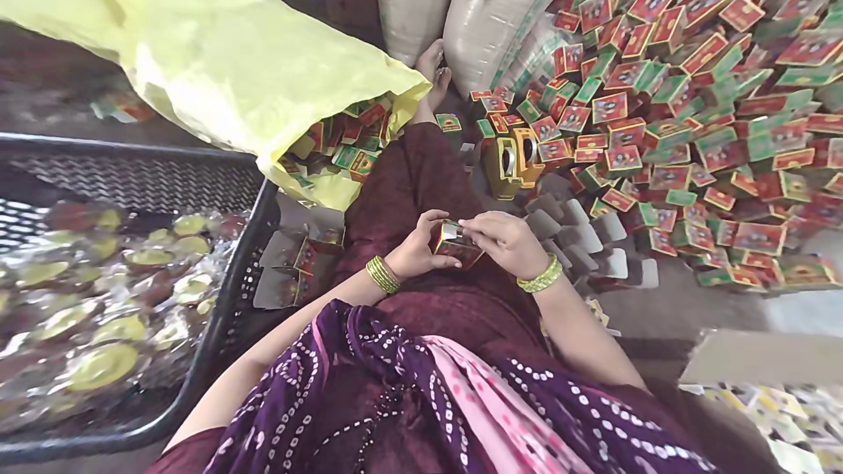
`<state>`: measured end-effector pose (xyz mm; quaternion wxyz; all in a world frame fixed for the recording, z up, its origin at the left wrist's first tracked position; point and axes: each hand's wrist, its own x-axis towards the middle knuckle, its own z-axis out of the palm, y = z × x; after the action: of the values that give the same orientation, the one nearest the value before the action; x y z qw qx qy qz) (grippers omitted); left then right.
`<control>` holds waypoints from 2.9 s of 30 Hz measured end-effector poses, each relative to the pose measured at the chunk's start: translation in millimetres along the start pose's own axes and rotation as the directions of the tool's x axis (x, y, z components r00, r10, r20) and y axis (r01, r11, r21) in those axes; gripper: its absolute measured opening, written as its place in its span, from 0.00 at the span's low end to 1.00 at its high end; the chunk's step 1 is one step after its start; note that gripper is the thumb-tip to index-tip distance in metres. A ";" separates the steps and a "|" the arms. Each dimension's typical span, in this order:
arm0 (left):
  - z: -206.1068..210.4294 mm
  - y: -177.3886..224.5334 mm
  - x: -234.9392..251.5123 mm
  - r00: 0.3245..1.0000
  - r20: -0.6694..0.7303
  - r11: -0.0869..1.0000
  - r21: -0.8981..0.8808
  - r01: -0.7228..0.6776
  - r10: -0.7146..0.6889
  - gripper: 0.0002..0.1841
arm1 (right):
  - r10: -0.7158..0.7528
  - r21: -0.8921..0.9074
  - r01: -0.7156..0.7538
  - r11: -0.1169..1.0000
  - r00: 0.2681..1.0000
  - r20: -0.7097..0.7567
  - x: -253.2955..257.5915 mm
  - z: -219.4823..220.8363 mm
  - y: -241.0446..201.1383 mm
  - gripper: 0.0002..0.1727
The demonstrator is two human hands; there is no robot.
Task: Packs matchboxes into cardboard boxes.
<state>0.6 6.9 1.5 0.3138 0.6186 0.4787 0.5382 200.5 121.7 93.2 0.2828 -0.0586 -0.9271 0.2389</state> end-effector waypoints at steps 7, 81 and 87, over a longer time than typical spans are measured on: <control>-0.3 -0.2 2.2 1.000 -0.006 1.000 0.017 -0.008 0.008 0.54 | -0.053 -0.080 0.062 0.995 0.993 0.108 4.4 -3.5 -4.3 0.12; -11.4 -14.6 9.3 0.982 -0.182 0.992 -0.121 0.026 -0.048 0.19 | 0.973 -0.389 -0.920 0.056 0.137 -0.184 39.4 -17.5 213.9 0.28; -11.1 -13.3 7.6 0.981 -0.185 0.994 -0.107 0.035 -0.055 0.18 | 0.965 -0.496 -0.866 0.063 0.180 -0.192 50.1 -15.3 190.7 0.26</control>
<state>-13.8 17.2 -5.3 0.3110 0.5373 0.4917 0.6107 162.2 307.8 38.4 -0.0502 -0.6802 -0.7221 0.1161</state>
